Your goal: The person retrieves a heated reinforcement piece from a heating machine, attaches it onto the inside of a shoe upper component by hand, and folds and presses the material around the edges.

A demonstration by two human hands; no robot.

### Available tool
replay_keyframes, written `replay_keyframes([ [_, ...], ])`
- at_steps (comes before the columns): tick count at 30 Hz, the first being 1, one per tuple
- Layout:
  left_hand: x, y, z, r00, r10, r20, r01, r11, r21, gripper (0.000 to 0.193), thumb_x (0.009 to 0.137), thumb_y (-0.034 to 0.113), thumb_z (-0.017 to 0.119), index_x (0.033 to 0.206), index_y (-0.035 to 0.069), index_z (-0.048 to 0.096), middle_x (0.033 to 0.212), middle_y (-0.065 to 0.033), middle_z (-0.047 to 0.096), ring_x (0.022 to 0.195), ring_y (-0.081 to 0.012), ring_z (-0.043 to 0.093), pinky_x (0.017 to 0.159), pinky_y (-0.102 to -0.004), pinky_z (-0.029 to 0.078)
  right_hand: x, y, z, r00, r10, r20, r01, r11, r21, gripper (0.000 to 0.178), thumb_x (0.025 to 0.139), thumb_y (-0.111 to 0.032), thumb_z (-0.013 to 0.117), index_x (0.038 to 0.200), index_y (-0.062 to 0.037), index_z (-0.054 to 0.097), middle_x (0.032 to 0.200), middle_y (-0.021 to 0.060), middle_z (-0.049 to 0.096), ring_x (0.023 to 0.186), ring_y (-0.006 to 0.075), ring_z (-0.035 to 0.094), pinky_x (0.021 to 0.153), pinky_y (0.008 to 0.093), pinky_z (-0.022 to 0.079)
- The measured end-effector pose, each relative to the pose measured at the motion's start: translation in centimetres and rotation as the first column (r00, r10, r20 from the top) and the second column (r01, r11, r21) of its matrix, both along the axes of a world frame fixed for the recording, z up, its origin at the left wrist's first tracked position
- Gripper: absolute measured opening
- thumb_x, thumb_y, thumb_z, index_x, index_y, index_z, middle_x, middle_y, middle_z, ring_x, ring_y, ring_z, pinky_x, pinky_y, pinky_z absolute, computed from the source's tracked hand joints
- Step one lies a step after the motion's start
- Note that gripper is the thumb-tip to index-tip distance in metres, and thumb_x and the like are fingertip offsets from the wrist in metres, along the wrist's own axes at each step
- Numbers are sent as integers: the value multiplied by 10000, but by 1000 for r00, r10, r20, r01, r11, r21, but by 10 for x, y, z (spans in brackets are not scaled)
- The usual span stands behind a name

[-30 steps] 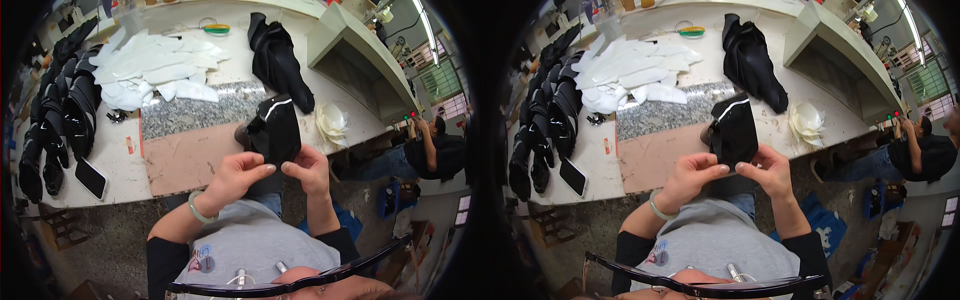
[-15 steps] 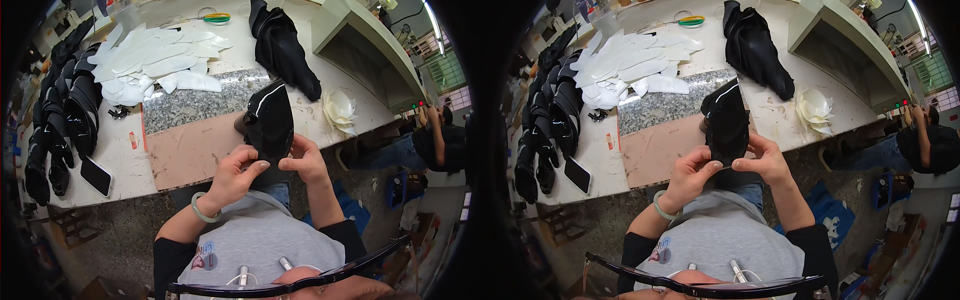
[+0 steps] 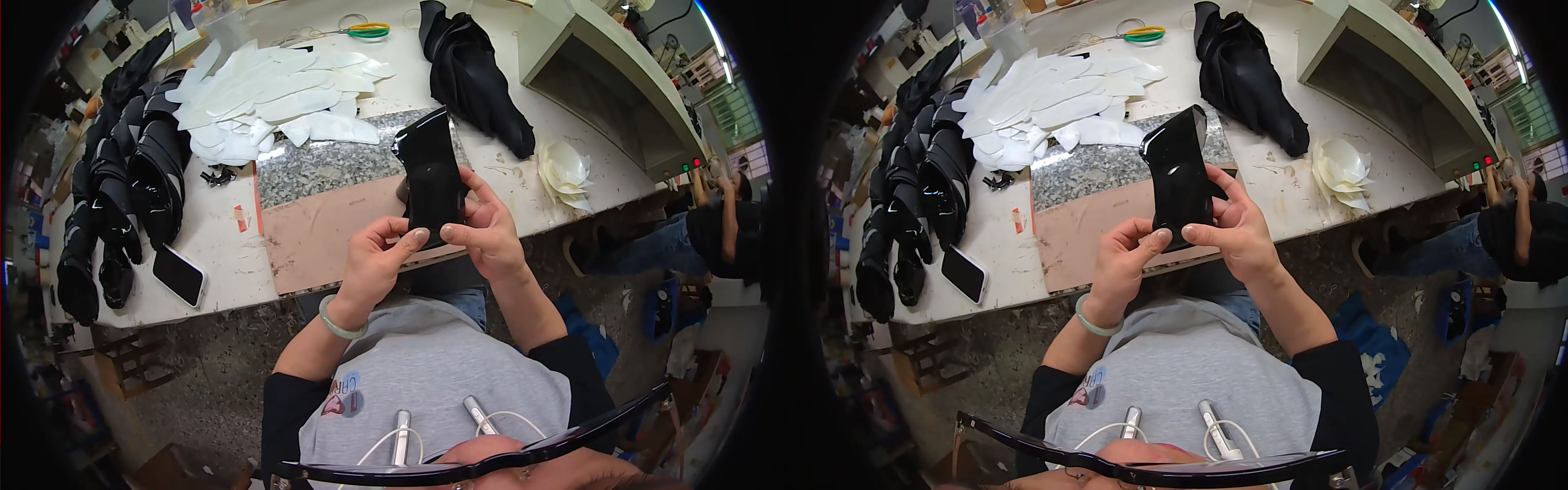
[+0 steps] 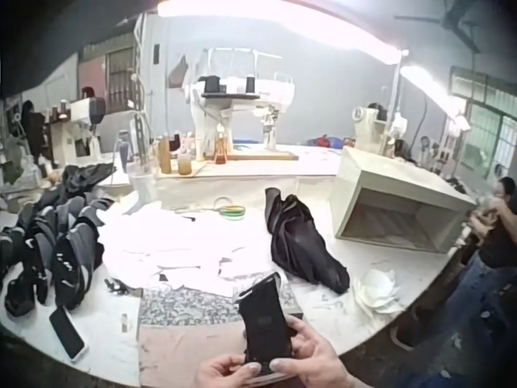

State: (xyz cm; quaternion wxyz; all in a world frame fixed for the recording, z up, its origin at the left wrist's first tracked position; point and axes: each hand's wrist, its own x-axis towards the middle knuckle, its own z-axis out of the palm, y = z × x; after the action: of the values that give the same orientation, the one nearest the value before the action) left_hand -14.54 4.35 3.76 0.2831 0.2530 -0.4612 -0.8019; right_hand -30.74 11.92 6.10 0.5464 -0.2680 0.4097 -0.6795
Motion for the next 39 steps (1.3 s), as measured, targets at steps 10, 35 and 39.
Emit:
replay_keyframes([
  [10, 12, -28, -22, 971, -84, -226, 151, 942, 298, 169, 870, 123, 620, 973, -11, 608, 888, -48, 646, 788, -81, 591, 707, -199, 473, 3, -13, 10, 988, 59, -140, -60, 998, 2, 800, 750, 51, 681, 1380, 50, 188, 1058, 152, 609, 971, 167, 589, 885, 306, 457],
  [35, 29, -3, -25, 985, 47, 168, 82, 722, -687, 163, 706, 63, 728, 838, -19, 676, 823, -71, 646, 916, -230, 531, 767, -311, 443, -3, 1, -47, 968, 249, -38, -247, 968, 46, 484, 728, -1, 725, 1163, -3, 513, 1103, 89, 578, 1007, 166, 562, 866, 315, 469],
  [39, 32, 0, -29, 976, 43, 212, 106, 758, -643, 151, 715, 68, 726, 842, -3, 684, 823, -69, 655, 911, -222, 529, 776, -311, 438, 6, -1, -37, 991, 122, -58, -109, 975, 195, 332, 754, -38, 724, 1051, 14, 583, 954, 74, 636, 832, 131, 614, 714, 264, 528],
])
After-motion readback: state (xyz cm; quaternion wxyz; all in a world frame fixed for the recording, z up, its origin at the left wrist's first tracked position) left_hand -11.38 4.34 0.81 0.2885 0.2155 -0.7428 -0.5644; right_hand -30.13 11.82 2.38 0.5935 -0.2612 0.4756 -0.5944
